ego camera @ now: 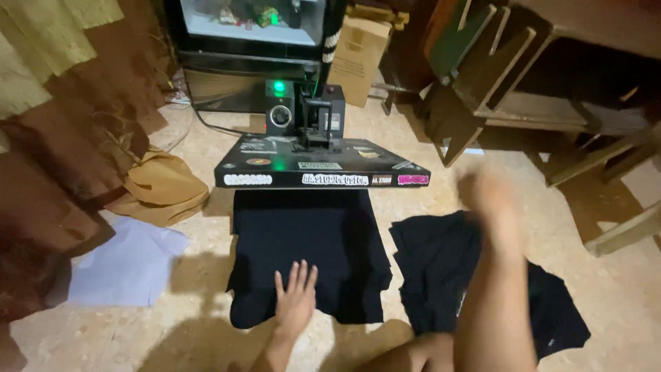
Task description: A person sitting on the floor aligns a black t-shirt on a heat press machine, applies heat, and then folds the shirt.
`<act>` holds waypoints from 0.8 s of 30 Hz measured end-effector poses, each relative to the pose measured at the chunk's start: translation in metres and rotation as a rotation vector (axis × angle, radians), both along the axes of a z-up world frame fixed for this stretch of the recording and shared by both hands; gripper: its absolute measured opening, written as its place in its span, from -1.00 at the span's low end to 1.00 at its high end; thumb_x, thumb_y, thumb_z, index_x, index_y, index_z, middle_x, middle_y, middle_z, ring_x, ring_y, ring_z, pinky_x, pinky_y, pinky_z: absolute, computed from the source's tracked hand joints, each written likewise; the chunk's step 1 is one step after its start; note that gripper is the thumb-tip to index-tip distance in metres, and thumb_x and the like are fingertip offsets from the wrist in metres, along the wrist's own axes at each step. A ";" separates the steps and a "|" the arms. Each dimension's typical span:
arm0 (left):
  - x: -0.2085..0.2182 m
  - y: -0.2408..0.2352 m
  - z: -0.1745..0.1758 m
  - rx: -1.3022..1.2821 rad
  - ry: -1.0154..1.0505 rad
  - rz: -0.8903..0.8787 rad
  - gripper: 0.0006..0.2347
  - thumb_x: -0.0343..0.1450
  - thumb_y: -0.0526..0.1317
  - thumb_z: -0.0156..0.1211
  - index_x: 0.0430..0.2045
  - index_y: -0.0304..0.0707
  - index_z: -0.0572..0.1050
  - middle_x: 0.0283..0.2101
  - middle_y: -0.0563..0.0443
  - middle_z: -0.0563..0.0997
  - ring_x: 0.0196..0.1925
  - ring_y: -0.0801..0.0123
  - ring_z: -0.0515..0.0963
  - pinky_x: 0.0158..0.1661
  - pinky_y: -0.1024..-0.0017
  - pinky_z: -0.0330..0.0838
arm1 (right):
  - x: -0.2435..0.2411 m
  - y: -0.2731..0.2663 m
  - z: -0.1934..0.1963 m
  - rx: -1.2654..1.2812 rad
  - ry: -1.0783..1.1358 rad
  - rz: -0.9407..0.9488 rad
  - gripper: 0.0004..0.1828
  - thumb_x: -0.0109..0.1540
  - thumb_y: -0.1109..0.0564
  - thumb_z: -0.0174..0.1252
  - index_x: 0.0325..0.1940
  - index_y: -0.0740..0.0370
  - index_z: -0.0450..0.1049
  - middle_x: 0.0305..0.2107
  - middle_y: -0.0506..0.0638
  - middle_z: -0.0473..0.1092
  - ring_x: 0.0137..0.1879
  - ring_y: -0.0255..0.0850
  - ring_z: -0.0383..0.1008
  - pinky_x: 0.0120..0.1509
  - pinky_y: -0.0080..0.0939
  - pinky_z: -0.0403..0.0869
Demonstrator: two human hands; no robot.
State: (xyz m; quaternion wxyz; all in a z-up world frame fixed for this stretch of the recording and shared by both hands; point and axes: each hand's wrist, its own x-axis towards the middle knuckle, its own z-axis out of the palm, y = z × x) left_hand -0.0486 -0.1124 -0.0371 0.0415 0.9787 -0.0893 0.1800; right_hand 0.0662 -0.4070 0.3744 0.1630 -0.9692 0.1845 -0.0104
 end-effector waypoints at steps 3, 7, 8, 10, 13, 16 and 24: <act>-0.014 -0.028 0.008 -0.372 -0.125 -0.067 -0.63 0.33 -0.19 0.13 0.05 -0.12 0.54 0.26 -0.14 0.46 0.38 0.09 0.32 0.37 -0.22 -0.11 | 0.049 0.076 0.122 -0.075 -0.779 0.257 -0.58 0.53 -0.13 -0.03 -0.25 0.17 0.43 -0.44 0.08 0.39 -0.34 -0.02 0.37 -0.33 0.07 0.33; 0.005 -0.057 0.015 -0.484 -0.154 0.138 -0.76 0.37 -0.12 0.08 -0.12 0.07 0.59 0.04 -0.01 0.60 0.10 0.05 0.49 0.17 -0.03 0.22 | 0.097 0.191 0.189 0.106 -1.093 0.701 -0.85 0.29 0.14 0.10 -0.07 0.15 0.48 -0.29 0.03 0.49 -0.27 -0.14 0.47 -0.26 -0.03 0.41; -0.003 -0.056 0.070 -0.697 -0.172 0.001 -0.79 0.37 -0.18 0.10 -0.21 -0.03 0.64 -0.20 0.04 0.67 -0.12 0.15 0.61 0.00 0.10 0.39 | 0.113 0.205 0.193 -0.120 -1.096 0.706 -0.69 0.31 0.03 0.14 0.08 0.18 0.39 -0.11 0.14 0.41 -0.07 0.05 0.41 -0.12 0.16 0.41; 0.014 -0.042 0.193 -0.883 -0.219 -0.149 -0.81 0.37 -0.24 0.12 -0.30 -0.13 0.69 -0.44 0.10 0.74 -0.34 0.25 0.72 -0.17 0.23 0.56 | 0.135 0.223 0.207 -0.336 -1.128 0.696 -0.51 0.33 -0.09 0.18 0.24 0.20 0.31 0.07 0.24 0.32 0.14 0.23 0.35 0.03 0.36 0.41; 0.042 -0.011 0.367 -0.849 -0.586 -0.412 -0.81 0.50 -0.29 -0.10 -0.49 -0.25 0.47 -0.49 -0.05 0.51 -0.47 0.15 0.50 -0.37 0.26 0.35 | 0.139 0.223 0.210 -0.329 -0.718 0.613 -0.23 0.42 -0.11 0.01 0.58 0.25 -0.11 0.51 0.22 -0.18 0.61 0.10 -0.24 0.62 0.23 -0.12; 0.122 0.015 0.483 -0.913 -0.592 -0.309 -0.73 0.57 -0.19 -0.09 -0.02 -0.29 0.55 -0.02 -0.12 0.68 0.01 0.16 0.68 0.03 0.29 0.53 | 0.143 0.219 0.209 -0.315 -0.429 0.604 -0.13 0.40 -0.15 -0.03 0.62 0.14 -0.31 0.56 0.10 -0.31 0.65 0.05 -0.37 0.63 0.30 -0.12; 0.236 0.033 0.614 -0.070 -0.058 0.018 -0.23 0.36 -0.59 -0.06 0.48 -0.25 -0.27 0.58 -0.12 -0.20 0.60 0.04 -0.29 0.47 -0.06 -0.32 | 0.196 0.205 0.185 -0.329 -0.737 0.606 -0.37 0.22 0.29 -0.08 0.41 0.11 0.13 0.44 0.16 0.01 0.58 0.09 -0.12 0.51 0.39 0.01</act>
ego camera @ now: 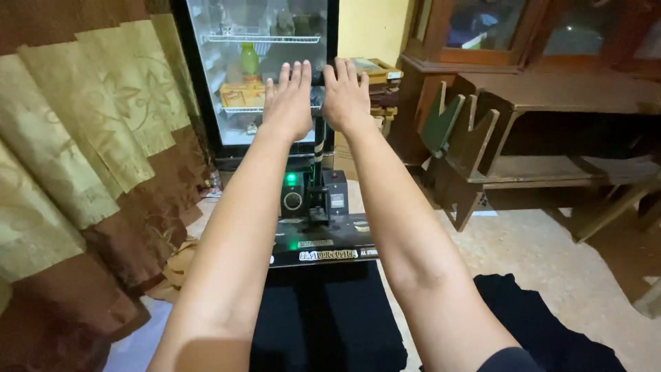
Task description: A person sitting on the floor aligns a black t-shirt on a heat press machine, applies heat, and then folds the shirt.
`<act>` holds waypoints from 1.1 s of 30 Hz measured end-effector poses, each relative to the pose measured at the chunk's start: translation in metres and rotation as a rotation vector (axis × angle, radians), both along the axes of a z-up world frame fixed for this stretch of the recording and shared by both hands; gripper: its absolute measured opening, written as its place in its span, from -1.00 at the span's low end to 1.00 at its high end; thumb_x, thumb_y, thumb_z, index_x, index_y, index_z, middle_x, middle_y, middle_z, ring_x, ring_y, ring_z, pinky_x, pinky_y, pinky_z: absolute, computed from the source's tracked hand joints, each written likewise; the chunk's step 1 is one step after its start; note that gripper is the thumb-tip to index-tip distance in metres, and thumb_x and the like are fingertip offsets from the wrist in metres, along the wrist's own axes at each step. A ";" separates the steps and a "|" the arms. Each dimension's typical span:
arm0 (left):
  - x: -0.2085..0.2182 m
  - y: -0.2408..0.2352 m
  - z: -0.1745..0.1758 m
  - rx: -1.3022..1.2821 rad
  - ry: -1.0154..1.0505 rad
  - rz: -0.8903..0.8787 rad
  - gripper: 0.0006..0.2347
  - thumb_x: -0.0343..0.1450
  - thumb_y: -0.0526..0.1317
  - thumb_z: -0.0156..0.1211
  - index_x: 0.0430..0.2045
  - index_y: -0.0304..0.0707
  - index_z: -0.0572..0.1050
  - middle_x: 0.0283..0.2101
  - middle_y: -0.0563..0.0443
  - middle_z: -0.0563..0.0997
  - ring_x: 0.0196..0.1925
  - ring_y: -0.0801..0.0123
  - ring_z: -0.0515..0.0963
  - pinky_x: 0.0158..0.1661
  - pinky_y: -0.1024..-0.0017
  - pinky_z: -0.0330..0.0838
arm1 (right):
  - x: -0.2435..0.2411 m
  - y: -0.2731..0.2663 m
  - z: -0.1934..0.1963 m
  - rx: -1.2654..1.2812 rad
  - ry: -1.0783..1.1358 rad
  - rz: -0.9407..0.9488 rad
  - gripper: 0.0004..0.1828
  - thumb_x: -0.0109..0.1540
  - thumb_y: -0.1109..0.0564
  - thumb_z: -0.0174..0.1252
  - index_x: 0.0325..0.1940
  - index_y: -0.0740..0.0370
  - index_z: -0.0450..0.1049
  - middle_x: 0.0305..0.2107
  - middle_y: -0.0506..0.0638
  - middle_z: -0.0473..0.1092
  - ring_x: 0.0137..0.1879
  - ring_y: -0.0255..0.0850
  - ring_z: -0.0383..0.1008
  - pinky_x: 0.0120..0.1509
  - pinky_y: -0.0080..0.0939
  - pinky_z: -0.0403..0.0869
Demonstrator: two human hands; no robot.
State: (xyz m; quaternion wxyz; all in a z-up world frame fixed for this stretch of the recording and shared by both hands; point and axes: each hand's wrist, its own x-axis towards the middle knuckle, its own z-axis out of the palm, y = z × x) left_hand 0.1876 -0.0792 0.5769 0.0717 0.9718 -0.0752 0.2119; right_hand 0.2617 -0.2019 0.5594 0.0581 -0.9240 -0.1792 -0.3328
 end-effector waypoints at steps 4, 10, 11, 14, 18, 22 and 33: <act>0.071 0.007 -0.033 0.122 -0.238 -0.036 -0.35 0.30 -0.46 0.18 0.35 -0.40 0.12 0.41 -0.25 0.18 0.51 -0.12 0.01 0.39 -0.17 -0.07 | 0.023 -0.001 -0.013 -0.046 -0.074 0.032 -0.45 0.20 0.25 -0.07 0.30 0.21 0.18 0.23 0.17 0.32 0.44 0.12 0.15 0.49 0.30 0.10; 0.073 -0.007 -0.025 0.289 -0.298 0.095 -0.86 0.38 -0.25 0.18 -0.30 -0.05 0.68 -0.24 -0.15 0.74 -0.16 -0.09 0.73 -0.19 0.05 0.58 | 0.026 -0.005 -0.021 -0.215 -0.204 -0.008 -0.72 0.28 0.18 -0.12 -0.18 0.08 0.55 -0.36 0.14 0.60 -0.25 0.18 0.64 -0.28 0.18 0.52; 0.060 -0.007 -0.019 0.360 -0.176 0.061 -0.84 0.31 -0.18 0.24 -0.31 -0.05 0.68 -0.22 -0.10 0.74 -0.14 -0.08 0.72 -0.16 0.03 0.59 | 0.012 -0.004 -0.019 -0.209 -0.130 -0.009 -0.76 0.23 0.14 0.01 -0.19 0.10 0.60 -0.29 0.15 0.60 -0.19 0.22 0.63 -0.23 0.24 0.55; 0.008 -0.012 -0.008 0.418 0.093 0.002 -0.81 0.24 -0.10 0.34 -0.36 -0.07 0.69 -0.24 -0.02 0.73 -0.16 0.00 0.69 -0.14 0.07 0.56 | -0.029 -0.010 -0.020 -0.242 0.014 0.104 -0.70 0.10 -0.03 0.31 -0.14 0.10 0.63 -0.17 0.18 0.57 -0.10 0.27 0.59 -0.25 0.33 0.55; -0.068 -0.024 -0.009 0.381 0.568 -0.109 -0.81 0.28 -0.04 0.45 -0.57 -0.13 0.71 -0.39 0.11 0.72 -0.32 0.29 0.62 -0.12 0.28 0.42 | -0.117 -0.014 -0.020 -0.442 0.469 0.090 -0.76 0.14 0.03 0.29 -0.29 0.26 0.62 -0.39 0.19 0.52 -0.34 0.19 0.48 -0.39 0.11 0.40; -0.096 -0.012 -0.072 0.274 0.614 -0.356 -0.56 0.24 0.01 0.42 -0.03 -0.11 0.62 -0.04 -0.02 0.67 -0.13 0.07 0.63 -0.09 0.17 0.48 | -0.187 -0.016 -0.031 -0.399 0.866 0.047 -0.82 0.12 0.10 0.18 -0.37 0.24 0.61 -0.46 0.03 0.56 -0.36 -0.10 0.53 -0.35 -0.09 0.41; -0.169 -0.021 -0.298 0.162 0.703 -0.398 -0.80 0.24 -0.13 0.17 -0.53 -0.23 0.68 -0.41 -0.16 0.72 -0.25 -0.08 0.73 -0.18 0.04 0.57 | -0.238 -0.032 -0.258 -0.407 0.944 0.173 -0.61 0.02 -0.01 0.12 -0.31 0.31 0.67 -0.38 0.24 0.59 -0.13 0.19 0.65 -0.10 0.21 0.62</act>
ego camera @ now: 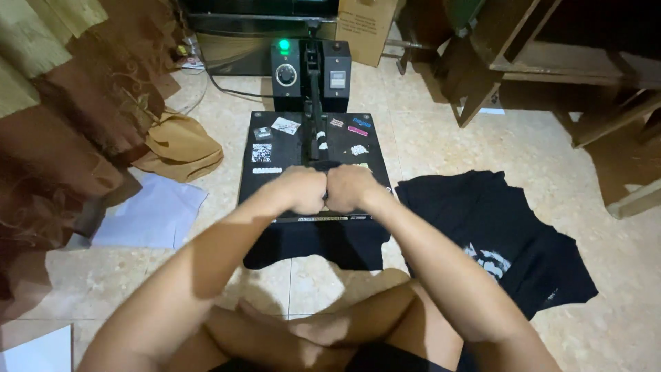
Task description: A person sitting on the floor aligns a black t-shirt on a heat press machine, applies heat, and then folds the shirt.
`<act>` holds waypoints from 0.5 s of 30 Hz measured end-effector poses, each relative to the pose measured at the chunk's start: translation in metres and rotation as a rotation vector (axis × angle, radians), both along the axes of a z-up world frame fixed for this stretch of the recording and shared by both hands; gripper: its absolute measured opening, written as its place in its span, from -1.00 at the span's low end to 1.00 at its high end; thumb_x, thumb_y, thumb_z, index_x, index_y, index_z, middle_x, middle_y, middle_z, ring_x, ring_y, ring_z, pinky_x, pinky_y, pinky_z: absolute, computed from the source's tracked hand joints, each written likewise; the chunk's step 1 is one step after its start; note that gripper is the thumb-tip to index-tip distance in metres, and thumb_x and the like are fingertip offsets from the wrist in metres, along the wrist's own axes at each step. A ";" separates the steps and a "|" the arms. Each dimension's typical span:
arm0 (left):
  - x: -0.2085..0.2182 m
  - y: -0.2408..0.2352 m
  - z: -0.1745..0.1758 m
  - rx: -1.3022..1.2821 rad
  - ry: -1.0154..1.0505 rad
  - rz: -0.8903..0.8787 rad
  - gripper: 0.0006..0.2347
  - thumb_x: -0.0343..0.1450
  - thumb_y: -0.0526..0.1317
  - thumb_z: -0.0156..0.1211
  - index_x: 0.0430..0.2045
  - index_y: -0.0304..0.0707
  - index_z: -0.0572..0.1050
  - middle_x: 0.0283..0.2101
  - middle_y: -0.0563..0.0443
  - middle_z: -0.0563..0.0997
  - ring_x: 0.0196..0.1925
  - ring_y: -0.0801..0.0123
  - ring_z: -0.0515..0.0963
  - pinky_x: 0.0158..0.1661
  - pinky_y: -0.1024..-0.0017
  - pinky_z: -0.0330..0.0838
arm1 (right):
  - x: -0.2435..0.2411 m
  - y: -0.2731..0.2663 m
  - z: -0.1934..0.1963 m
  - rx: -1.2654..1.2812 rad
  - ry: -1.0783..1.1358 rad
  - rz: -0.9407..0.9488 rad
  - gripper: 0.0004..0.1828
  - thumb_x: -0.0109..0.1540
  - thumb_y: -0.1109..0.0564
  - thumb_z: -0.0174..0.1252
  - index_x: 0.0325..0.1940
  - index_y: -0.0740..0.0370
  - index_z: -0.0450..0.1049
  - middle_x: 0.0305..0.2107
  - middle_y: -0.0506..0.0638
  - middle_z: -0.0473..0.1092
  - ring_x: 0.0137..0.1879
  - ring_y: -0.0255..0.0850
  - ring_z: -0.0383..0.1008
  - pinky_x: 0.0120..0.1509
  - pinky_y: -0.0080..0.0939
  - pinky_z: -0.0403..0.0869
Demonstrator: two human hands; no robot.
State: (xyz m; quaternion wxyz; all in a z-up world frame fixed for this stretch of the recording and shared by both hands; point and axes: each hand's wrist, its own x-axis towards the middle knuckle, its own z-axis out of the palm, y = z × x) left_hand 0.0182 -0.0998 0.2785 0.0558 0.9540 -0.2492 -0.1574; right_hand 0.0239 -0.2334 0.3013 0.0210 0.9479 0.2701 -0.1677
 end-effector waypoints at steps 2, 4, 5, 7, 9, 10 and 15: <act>-0.009 0.000 -0.002 -0.026 0.009 -0.007 -0.81 0.25 -0.17 0.15 -0.55 -0.28 0.67 -0.43 -0.17 0.71 -0.28 -0.10 0.72 -0.21 0.07 0.57 | -0.001 -0.001 -0.019 0.045 -0.014 -0.012 -0.66 0.02 0.01 0.14 -0.37 0.31 0.66 -0.47 0.22 0.57 -0.23 0.18 0.64 -0.17 0.17 0.61; -0.011 0.000 -0.021 -0.060 0.026 -0.011 -0.81 0.25 -0.21 0.13 -0.57 -0.33 0.66 -0.45 -0.17 0.70 -0.32 -0.12 0.71 -0.24 0.09 0.57 | -0.002 -0.002 -0.039 0.081 -0.020 -0.022 -0.70 0.02 0.03 0.17 -0.44 0.31 0.66 -0.56 0.20 0.55 -0.33 0.16 0.64 -0.25 0.13 0.61; -0.007 0.000 -0.038 -0.039 0.003 0.000 -0.83 0.26 -0.21 0.13 -0.62 -0.26 0.64 -0.52 -0.11 0.68 -0.40 -0.05 0.69 -0.29 0.14 0.56 | -0.001 -0.002 -0.049 0.064 -0.017 -0.036 -0.72 0.02 0.05 0.12 -0.49 0.29 0.64 -0.61 0.17 0.52 -0.38 0.15 0.62 -0.31 0.10 0.60; -0.012 0.002 -0.067 -0.017 0.004 0.017 -0.84 0.26 -0.22 0.12 -0.68 -0.19 0.63 -0.58 -0.05 0.66 -0.48 0.01 0.68 -0.33 0.18 0.56 | -0.009 -0.001 -0.062 0.047 0.011 -0.045 -0.73 0.02 0.07 0.08 -0.55 0.27 0.62 -0.67 0.15 0.50 -0.42 0.14 0.61 -0.36 0.07 0.58; -0.024 0.003 -0.089 -0.145 -0.211 0.064 -0.88 0.23 -0.29 0.13 -0.74 -0.18 0.57 -0.64 -0.12 0.61 -0.46 -0.07 0.67 -0.38 0.11 0.52 | -0.018 0.000 -0.066 0.040 -0.005 -0.057 -0.73 0.06 0.09 0.09 -0.59 0.29 0.60 -0.73 0.14 0.47 -0.50 0.11 0.59 -0.43 0.01 0.57; -0.028 0.003 -0.097 -0.147 -0.187 0.067 -0.88 0.23 -0.29 0.13 -0.74 -0.18 0.57 -0.64 -0.12 0.61 -0.46 -0.07 0.67 -0.38 0.11 0.52 | -0.021 0.000 -0.075 0.036 0.018 -0.057 -0.73 0.06 0.09 0.09 -0.59 0.29 0.60 -0.73 0.14 0.47 -0.50 0.11 0.59 -0.43 0.01 0.57; -0.030 0.003 -0.142 -0.156 -0.318 0.026 -0.91 0.22 -0.29 0.13 -0.72 -0.19 0.53 -0.63 -0.04 0.57 -0.45 0.09 0.64 -0.42 0.11 0.53 | -0.029 -0.003 -0.101 0.068 -0.094 -0.104 -0.52 0.16 -0.03 -0.14 -0.50 0.29 0.63 -0.62 0.18 0.54 -0.38 0.13 0.64 -0.26 0.13 0.60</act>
